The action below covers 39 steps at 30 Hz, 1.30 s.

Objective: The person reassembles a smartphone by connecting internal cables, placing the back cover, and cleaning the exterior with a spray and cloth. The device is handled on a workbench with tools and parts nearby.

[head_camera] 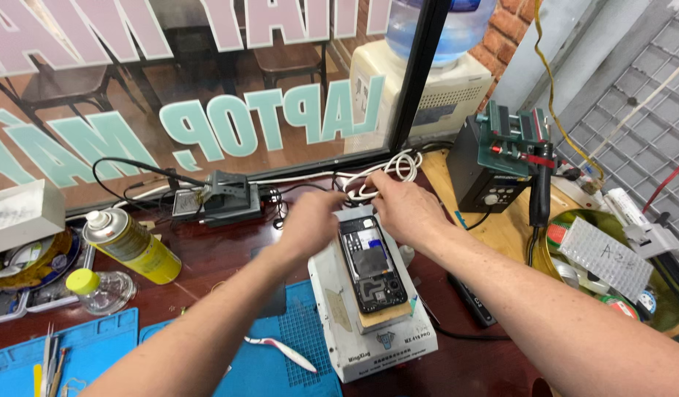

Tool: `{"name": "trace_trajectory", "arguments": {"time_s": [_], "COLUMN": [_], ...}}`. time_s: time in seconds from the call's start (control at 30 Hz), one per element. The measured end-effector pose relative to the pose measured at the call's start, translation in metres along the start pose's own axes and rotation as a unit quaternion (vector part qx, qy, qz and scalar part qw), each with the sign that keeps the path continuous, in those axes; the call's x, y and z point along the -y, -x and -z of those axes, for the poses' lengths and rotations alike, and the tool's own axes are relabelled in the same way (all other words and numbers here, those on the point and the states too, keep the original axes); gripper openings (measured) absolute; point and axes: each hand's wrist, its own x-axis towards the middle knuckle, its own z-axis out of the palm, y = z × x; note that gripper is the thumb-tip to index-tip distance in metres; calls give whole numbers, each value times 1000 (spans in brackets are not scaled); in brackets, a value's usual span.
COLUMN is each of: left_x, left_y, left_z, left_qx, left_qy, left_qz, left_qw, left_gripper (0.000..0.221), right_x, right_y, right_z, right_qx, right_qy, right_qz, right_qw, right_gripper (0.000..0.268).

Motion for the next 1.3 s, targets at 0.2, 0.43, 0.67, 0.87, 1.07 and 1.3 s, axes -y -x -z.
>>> {"name": "trace_trajectory", "arguments": {"time_s": [0.2, 0.43, 0.67, 0.87, 1.07, 1.3], "left_x": [51, 41, 34, 31, 25, 19], "left_y": [21, 70, 59, 62, 57, 54], "left_z": [18, -10, -31, -49, -44, -37], "left_qx": [17, 57, 9, 0, 17, 39], "left_qy": [71, 10, 164, 205, 152, 152], "left_qz": [163, 112, 279, 337, 341, 356], "left_qw": [984, 992, 946, 919, 927, 921], "left_gripper": [29, 36, 33, 22, 17, 17], "right_x": [-7, -9, -17, -13, -8, -11], "right_y": [5, 2, 1, 5, 7, 6], "right_z": [-7, -11, -8, -3, 0, 0], "right_qx": [-44, -78, -106, -71, -55, -61], "right_qy": [-28, -78, -104, -99, -115, -100], "right_qz": [39, 43, 39, -22, -35, -42], "right_qw": [998, 993, 988, 992, 991, 992], "right_gripper": [27, 27, 25, 25, 24, 24]}}
